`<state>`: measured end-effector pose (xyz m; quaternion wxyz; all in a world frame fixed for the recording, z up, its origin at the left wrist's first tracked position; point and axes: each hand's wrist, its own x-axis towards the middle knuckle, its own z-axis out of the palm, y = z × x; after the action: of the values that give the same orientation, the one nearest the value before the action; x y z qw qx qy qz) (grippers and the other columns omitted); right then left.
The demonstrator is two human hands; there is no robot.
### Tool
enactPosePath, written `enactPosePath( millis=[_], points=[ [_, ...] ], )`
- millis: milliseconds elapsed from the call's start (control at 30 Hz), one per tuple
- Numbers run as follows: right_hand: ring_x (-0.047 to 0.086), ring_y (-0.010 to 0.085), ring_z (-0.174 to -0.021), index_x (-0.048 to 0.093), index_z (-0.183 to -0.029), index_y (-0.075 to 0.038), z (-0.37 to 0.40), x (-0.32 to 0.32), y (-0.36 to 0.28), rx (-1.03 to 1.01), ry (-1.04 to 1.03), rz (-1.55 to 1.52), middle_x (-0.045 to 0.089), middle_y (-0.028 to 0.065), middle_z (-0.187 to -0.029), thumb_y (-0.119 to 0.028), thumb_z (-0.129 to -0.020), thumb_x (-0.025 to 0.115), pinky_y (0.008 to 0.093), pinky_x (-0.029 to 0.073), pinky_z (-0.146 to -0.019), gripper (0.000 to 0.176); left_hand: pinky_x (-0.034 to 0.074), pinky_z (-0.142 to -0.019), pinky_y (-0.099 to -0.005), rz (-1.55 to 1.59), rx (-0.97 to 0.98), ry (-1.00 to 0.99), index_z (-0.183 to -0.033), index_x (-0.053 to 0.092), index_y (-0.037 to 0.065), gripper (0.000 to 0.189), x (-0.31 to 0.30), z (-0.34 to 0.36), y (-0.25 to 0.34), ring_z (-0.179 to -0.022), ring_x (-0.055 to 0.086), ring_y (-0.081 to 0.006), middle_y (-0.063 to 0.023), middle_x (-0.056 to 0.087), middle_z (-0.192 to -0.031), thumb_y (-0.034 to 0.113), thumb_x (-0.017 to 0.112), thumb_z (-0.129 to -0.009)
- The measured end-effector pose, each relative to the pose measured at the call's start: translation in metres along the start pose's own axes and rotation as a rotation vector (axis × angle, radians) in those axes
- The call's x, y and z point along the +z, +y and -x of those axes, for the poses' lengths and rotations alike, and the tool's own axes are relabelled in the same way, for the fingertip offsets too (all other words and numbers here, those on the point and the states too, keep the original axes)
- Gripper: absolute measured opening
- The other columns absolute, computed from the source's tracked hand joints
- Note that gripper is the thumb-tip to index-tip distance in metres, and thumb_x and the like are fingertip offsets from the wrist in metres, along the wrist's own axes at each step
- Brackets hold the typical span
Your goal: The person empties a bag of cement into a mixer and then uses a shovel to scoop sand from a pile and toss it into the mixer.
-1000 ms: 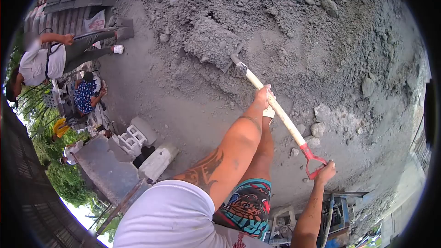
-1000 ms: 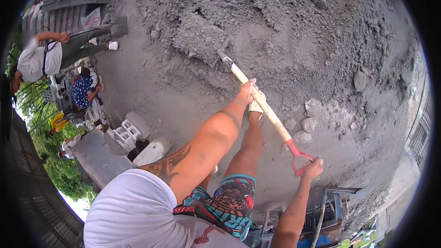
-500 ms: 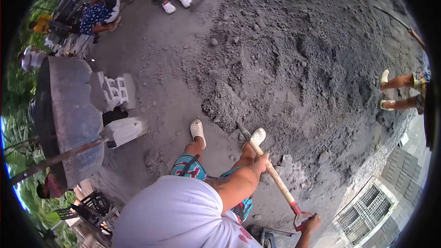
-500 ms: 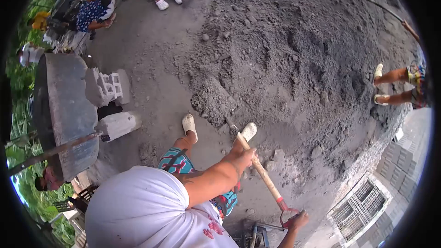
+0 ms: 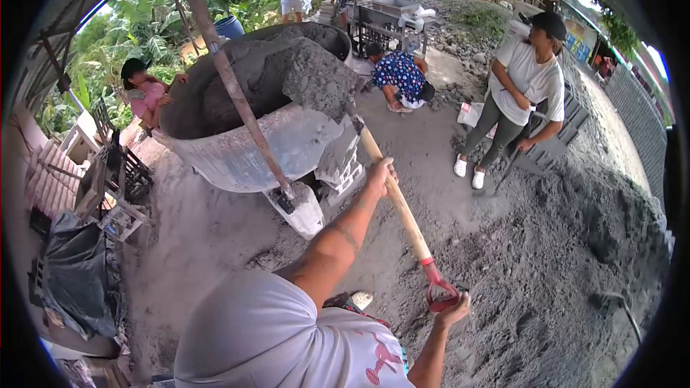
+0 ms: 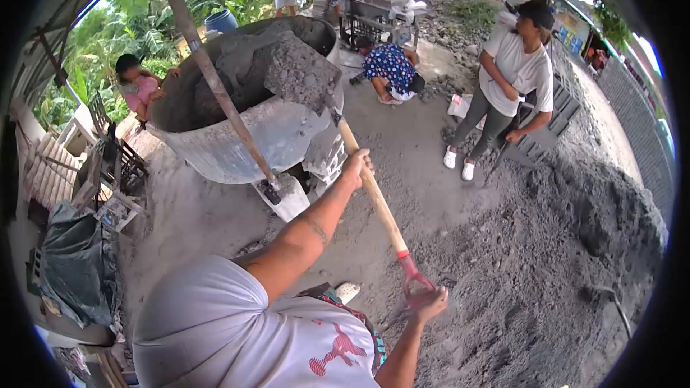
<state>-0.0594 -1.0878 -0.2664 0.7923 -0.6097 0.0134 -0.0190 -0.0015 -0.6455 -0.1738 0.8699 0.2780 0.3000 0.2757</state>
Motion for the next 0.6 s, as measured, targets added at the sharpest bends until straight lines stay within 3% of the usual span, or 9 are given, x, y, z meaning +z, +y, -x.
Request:
enactPosePath(
  millis=[100, 167, 233, 267, 300, 400, 433, 500, 600],
  points=[
    [0.058, 0.0129, -0.061, 0.053, -0.086, -0.003, 0.029, 0.127, -0.067, -0.115, -0.419, -0.048, 0.060, 0.0055, -0.070, -0.026, -0.094, 0.055, 0.0272, 0.047, -0.058, 0.025, 0.043, -0.049, -0.0336, 0.118, 0.127, -0.127, -0.080, 0.048, 0.019, 0.026, -0.010, 0.005, 0.123, -0.050, 0.046, -0.0124, 0.0050, 0.047, -0.063, 0.035, 0.066, -0.090],
    [0.058, 0.0133, -0.076, 0.057, -0.098, 0.000, 0.068, 0.185, -0.123, -0.225, -0.684, 0.268, 0.060, 0.0084, -0.084, -0.020, -0.087, 0.060, 0.0276, 0.048, -0.070, 0.024, 0.041, -0.050, -0.0320, 0.188, 0.151, -0.125, -0.080, 0.048, 0.018, 0.031, -0.038, 0.012, 0.163, -0.052, 0.045, -0.0114, 0.0060, 0.046, -0.063, 0.042, 0.065, -0.091],
    [0.062, 0.0144, -0.076, 0.058, -0.106, 0.001, 0.099, 0.212, -0.135, -0.319, -0.754, 0.281, 0.065, 0.0114, -0.084, -0.017, -0.084, 0.063, 0.0283, 0.050, -0.068, 0.029, 0.041, -0.051, -0.0314, 0.101, 0.155, -0.086, -0.079, 0.049, 0.017, 0.037, -0.078, 0.006, 0.181, -0.053, 0.045, -0.0113, 0.0064, 0.045, -0.063, 0.050, 0.061, -0.092],
    [0.066, 0.0180, -0.067, 0.060, -0.107, 0.000, 0.114, 0.218, -0.139, -0.410, -0.722, 0.314, 0.068, 0.0119, -0.077, -0.016, -0.080, 0.065, 0.0289, 0.052, -0.064, 0.032, 0.041, -0.051, -0.0314, 0.109, 0.168, -0.083, -0.079, 0.049, 0.017, 0.037, -0.086, 0.011, 0.185, -0.053, 0.045, -0.0113, 0.0064, 0.045, -0.063, 0.050, 0.061, -0.092],
    [0.066, 0.0180, -0.067, 0.060, -0.107, 0.000, 0.119, 0.215, -0.137, -0.411, -0.739, 0.318, 0.068, 0.0119, -0.077, -0.016, -0.080, 0.065, 0.0289, 0.052, -0.064, 0.032, 0.041, -0.049, -0.0321, 0.126, 0.118, -0.056, -0.080, 0.050, 0.017, 0.040, -0.096, 0.018, 0.182, -0.051, 0.045, -0.0121, 0.0055, 0.045, -0.061, 0.053, 0.061, -0.091],
    [0.065, 0.0274, -0.057, 0.065, -0.104, -0.003, 0.128, 0.182, -0.130, -0.720, -0.844, 0.487, 0.065, 0.0128, -0.065, -0.013, -0.072, 0.064, 0.0337, 0.053, -0.060, 0.034, 0.041, -0.048, -0.0337, 0.142, 0.088, -0.042, -0.084, 0.050, 0.015, 0.044, -0.112, 0.049, 0.154, -0.050, 0.046, -0.0141, 0.0034, 0.045, -0.061, 0.058, 0.058, -0.091],
    [0.064, 0.0271, -0.058, 0.066, -0.104, -0.003, 0.132, 0.169, -0.131, -0.726, -0.830, 0.488, 0.065, 0.0121, -0.064, -0.016, -0.074, 0.062, 0.0351, 0.052, -0.061, 0.033, 0.041, -0.048, -0.0338, 0.165, 0.085, -0.076, -0.084, 0.050, 0.015, 0.044, -0.111, 0.058, 0.146, -0.050, 0.046, -0.0145, 0.0031, 0.045, -0.061, 0.058, 0.057, -0.092],
    [0.063, 0.0272, -0.058, 0.066, -0.104, -0.002, 0.147, 0.138, -0.144, -0.524, -0.788, 0.597, 0.064, 0.0119, -0.063, -0.017, -0.076, 0.061, 0.0348, 0.051, -0.061, 0.032, 0.041, -0.048, -0.0334, 0.129, 0.120, -0.049, -0.085, 0.050, 0.015, 0.042, -0.095, 0.093, 0.134, -0.050, 0.046, -0.0153, 0.0029, 0.046, -0.062, 0.056, 0.057, -0.093],
    [0.058, 0.0206, -0.059, 0.066, -0.102, 0.002, 0.185, 0.098, -0.172, -0.575, -0.635, 0.482, 0.061, 0.0088, -0.063, -0.021, -0.084, 0.059, 0.0318, 0.046, -0.059, 0.031, 0.042, -0.048, -0.0324, 0.204, 0.117, -0.140, -0.086, 0.050, 0.018, 0.037, -0.078, 0.133, 0.110, -0.050, 0.047, -0.0144, 0.0034, 0.047, -0.063, 0.052, 0.060, -0.092]
  ],
)
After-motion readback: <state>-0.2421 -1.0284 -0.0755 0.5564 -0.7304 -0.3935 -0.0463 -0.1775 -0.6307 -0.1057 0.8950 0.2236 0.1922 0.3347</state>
